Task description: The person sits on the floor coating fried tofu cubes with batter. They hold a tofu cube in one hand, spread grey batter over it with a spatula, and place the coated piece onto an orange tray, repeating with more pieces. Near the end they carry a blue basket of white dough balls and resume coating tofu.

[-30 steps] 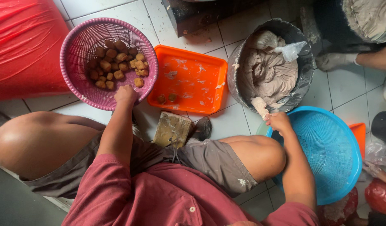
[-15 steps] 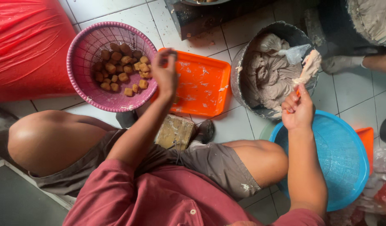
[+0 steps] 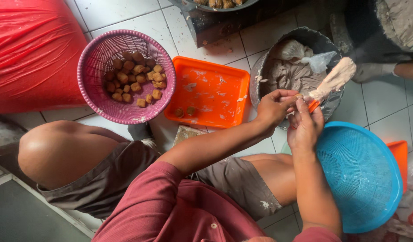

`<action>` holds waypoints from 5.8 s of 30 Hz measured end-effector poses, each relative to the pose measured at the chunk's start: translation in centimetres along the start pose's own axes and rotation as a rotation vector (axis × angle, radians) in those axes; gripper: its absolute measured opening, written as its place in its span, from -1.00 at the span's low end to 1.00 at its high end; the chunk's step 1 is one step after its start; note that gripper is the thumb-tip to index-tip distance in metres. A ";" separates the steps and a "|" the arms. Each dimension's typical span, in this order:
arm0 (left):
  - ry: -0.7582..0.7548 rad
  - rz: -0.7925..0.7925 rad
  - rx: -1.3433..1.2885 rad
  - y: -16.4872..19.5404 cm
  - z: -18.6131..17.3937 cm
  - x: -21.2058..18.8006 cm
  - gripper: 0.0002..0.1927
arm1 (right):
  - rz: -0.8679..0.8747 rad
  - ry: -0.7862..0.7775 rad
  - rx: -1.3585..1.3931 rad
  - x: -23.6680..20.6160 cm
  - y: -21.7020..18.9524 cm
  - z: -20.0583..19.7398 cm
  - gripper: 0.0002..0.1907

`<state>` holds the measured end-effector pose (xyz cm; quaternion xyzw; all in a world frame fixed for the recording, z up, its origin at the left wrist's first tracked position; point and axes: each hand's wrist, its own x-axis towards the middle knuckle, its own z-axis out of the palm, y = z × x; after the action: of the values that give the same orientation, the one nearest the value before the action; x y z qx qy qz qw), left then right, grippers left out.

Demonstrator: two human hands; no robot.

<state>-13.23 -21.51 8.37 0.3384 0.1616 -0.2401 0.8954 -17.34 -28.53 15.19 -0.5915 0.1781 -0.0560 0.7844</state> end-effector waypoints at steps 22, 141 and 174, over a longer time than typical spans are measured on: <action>-0.521 -0.012 0.322 6.1 -7.3 -5.1 -0.73 | 0.027 -0.203 -0.098 -1.7 0.7 -0.2 -0.85; -0.289 0.083 0.178 10.4 -2.9 -2.4 -0.77 | -0.188 -0.202 -0.279 -1.2 -2.0 1.2 -0.77; -0.248 0.611 0.604 16.4 -12.7 -1.3 -0.72 | -0.624 -0.120 -0.996 -2.2 -2.7 -2.1 -0.70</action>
<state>-7.06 -1.65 8.45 0.5855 -0.1317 -0.0398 0.7989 -19.74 -30.60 17.74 -0.9150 -0.0442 -0.1603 0.3676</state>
